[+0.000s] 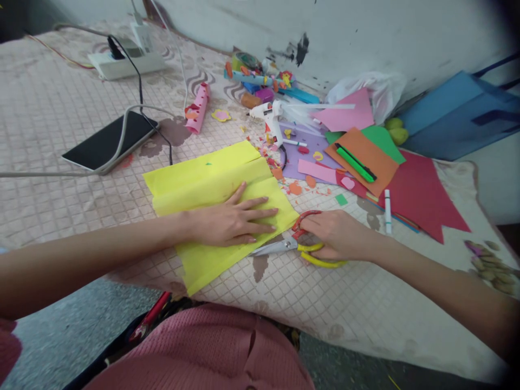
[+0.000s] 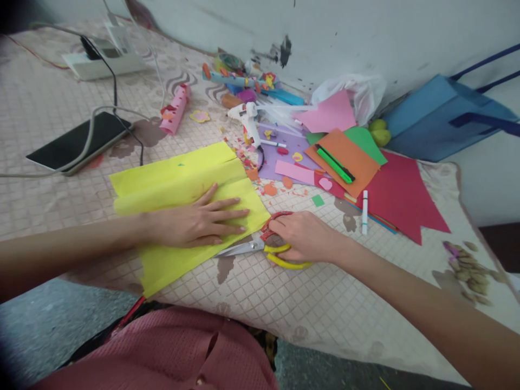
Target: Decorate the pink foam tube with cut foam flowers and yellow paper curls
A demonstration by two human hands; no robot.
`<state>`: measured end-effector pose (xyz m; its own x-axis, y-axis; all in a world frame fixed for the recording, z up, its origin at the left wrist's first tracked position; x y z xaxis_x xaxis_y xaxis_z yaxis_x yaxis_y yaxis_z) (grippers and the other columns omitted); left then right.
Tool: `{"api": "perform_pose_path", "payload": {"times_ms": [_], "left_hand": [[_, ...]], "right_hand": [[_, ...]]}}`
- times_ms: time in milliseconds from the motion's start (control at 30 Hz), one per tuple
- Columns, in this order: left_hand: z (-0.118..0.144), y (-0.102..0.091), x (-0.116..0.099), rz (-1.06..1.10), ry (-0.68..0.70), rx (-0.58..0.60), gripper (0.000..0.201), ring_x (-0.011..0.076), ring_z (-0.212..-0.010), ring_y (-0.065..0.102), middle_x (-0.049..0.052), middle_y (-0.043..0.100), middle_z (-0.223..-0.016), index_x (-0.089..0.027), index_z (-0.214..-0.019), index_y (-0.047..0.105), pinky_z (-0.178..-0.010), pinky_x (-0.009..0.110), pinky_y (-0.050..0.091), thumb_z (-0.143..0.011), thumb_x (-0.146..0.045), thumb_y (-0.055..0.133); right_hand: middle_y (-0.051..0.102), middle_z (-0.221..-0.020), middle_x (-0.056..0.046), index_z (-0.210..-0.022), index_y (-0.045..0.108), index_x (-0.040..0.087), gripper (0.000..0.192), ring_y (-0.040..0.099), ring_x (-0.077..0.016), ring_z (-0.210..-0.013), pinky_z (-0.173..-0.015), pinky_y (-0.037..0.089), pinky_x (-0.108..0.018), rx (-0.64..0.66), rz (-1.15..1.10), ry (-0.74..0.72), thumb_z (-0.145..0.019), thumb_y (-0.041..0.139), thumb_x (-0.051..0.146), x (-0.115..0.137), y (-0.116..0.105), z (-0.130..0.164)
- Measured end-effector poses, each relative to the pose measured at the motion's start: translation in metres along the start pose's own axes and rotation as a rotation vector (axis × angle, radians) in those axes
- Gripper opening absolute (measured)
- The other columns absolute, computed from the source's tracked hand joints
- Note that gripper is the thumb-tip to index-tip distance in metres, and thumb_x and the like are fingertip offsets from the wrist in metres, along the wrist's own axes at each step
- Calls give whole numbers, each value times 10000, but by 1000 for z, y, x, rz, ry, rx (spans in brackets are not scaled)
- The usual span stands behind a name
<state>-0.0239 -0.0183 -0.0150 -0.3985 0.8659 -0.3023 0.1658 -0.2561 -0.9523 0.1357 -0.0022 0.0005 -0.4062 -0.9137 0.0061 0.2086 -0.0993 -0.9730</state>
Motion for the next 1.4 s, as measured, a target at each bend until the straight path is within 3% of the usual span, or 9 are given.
{"api": "perform_pose_path", "payload": {"times_ms": [467, 867, 1400], "left_hand": [[-2, 0, -1, -5, -2, -6, 431, 271, -1384, 132, -6, 196, -1504, -346, -1370, 331, -1062, 584, -94, -939, -356, 337], [-3, 0, -1, 0, -9, 4, 434, 255, -1389, 113, -11, 188, -1506, -357, -1365, 332, -1068, 565, -100, -933, -352, 365], [-3, -2, 0, 43, 23, -83, 438, 271, -1375, 173, 4, 259, -1484, -352, -1355, 359, -1073, 580, -47, -919, -340, 394]], "right_hand": [[629, -900, -92, -914, 545, 138, 336, 595, -229, -788, -645, 410, -312, -22, -23, -15, -723, 597, 409, 8, -6, -10], [637, -804, -57, -884, 539, 155, 336, 602, -211, -700, -558, 375, -287, -3, 17, -28, -728, 621, 442, 8, 0, -8], [632, -859, -93, -881, 546, 141, 326, 588, -221, -740, -612, 404, -311, -56, -45, -46, -743, 571, 435, 19, -9, -17]]}}
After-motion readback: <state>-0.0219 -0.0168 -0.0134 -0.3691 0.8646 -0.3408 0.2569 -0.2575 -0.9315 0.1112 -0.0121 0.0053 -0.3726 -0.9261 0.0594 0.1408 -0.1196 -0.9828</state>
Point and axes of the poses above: each hand's wrist, its own z-axis away from the middle knuckle, its own y-axis out of the palm, x = y × z, the point moved 7 cm from there along -z, towards the middle knuckle
